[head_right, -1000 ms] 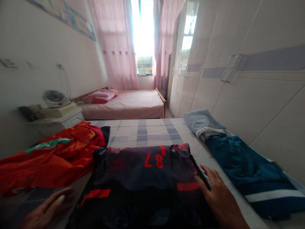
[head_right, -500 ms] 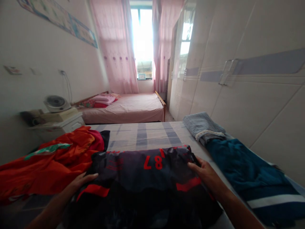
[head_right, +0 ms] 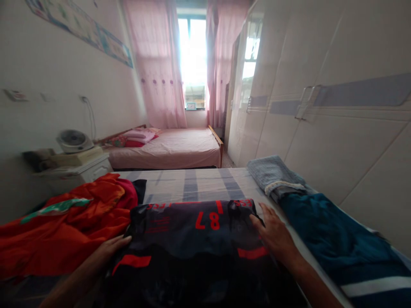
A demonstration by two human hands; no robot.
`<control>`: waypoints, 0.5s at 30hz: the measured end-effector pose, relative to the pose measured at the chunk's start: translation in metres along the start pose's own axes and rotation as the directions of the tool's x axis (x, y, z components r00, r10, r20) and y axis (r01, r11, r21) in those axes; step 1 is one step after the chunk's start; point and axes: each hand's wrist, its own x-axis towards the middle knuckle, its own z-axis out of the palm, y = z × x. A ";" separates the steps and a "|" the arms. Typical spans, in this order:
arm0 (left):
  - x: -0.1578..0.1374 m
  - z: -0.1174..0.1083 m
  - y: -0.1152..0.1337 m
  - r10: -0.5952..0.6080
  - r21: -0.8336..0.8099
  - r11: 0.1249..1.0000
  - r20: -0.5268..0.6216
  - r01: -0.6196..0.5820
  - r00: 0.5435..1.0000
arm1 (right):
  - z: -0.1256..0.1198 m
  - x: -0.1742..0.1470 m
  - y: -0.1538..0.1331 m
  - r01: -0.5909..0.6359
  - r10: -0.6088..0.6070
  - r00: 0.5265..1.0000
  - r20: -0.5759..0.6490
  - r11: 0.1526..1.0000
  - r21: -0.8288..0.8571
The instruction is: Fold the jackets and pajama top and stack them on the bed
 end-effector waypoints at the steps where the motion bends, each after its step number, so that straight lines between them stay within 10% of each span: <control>1: 0.001 0.000 0.000 -0.033 -0.015 0.999 0.025 0.033 0.999 | 0.000 0.004 -0.019 0.070 -0.070 0.998 -0.010 0.998 -0.009; 7: -0.001 0.002 0.000 -0.239 -0.235 0.926 0.240 0.295 0.941 | 0.040 0.021 -0.129 0.370 -0.369 0.929 0.027 0.925 -0.085; 11: -0.008 0.006 0.006 -0.197 -0.275 0.928 0.212 0.252 0.957 | 0.098 0.016 -0.136 0.364 -0.328 0.899 0.291 0.928 -0.079; 15: -0.017 0.016 0.024 -0.166 -0.354 0.905 0.220 0.237 0.961 | 0.103 0.012 -0.127 0.359 -0.304 0.866 0.398 0.931 -0.070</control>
